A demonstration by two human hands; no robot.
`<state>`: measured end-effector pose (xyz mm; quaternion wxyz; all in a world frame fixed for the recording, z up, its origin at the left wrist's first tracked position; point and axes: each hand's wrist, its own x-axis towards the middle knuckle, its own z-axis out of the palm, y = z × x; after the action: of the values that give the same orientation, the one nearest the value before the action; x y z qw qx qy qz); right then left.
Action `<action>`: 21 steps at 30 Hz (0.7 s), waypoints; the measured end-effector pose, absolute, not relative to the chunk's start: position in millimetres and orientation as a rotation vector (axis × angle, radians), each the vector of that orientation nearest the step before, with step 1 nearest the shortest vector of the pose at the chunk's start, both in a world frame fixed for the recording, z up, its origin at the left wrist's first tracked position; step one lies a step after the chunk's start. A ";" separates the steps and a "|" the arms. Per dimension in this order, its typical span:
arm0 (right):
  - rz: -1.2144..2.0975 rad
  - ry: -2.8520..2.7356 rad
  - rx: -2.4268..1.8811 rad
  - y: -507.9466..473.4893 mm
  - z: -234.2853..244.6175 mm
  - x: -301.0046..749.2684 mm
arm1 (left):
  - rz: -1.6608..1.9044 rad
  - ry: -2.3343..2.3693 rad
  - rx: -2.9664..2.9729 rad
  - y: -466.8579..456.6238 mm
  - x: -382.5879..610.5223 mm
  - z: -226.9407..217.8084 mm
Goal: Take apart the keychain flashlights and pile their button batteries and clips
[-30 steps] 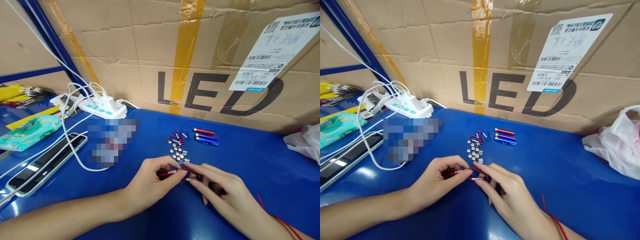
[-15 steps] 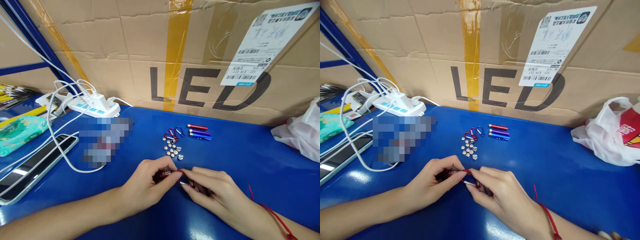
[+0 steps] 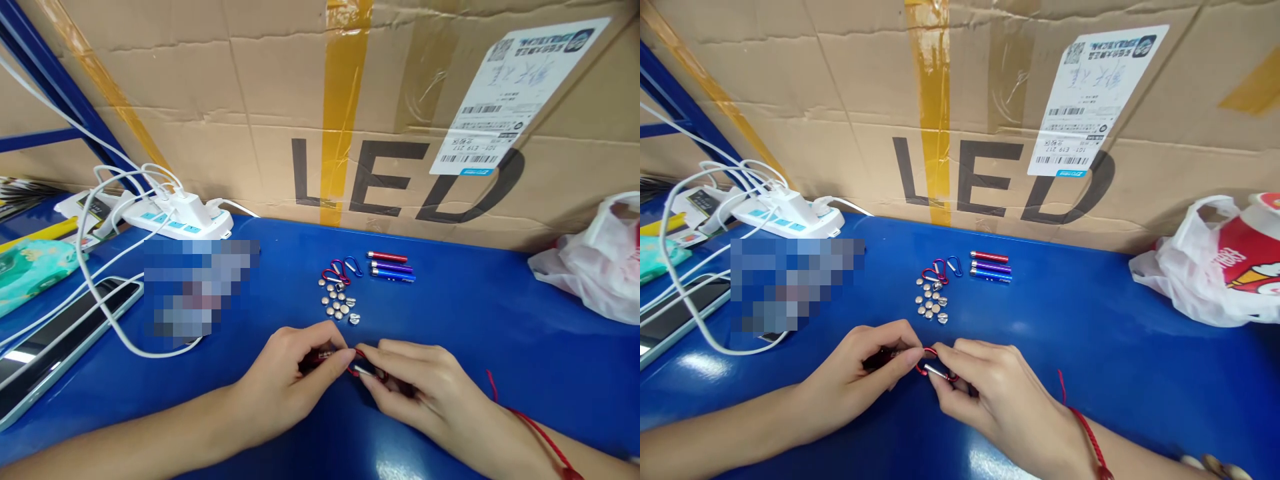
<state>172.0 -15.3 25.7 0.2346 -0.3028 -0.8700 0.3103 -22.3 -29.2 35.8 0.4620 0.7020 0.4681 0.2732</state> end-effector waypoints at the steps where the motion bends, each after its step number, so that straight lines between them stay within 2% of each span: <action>1: 0.870 -2.373 -0.837 -15.2 25.5 171.9 | 0.662 1.161 1.731 -29.2 -22.2 35.2; 11: 0.934 -2.300 -0.893 -12.7 27.6 173.6 | 0.607 1.246 1.814 -28.8 -18.4 32.4; 21: 0.688 -2.129 -0.961 -6.9 28.2 170.4 | 0.591 1.261 1.707 -31.8 -18.3 35.1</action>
<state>170.4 -6.9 28.2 0.3461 -0.3702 -0.8203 0.2651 -18.3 -31.8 35.1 0.4522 0.6912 0.5104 0.2391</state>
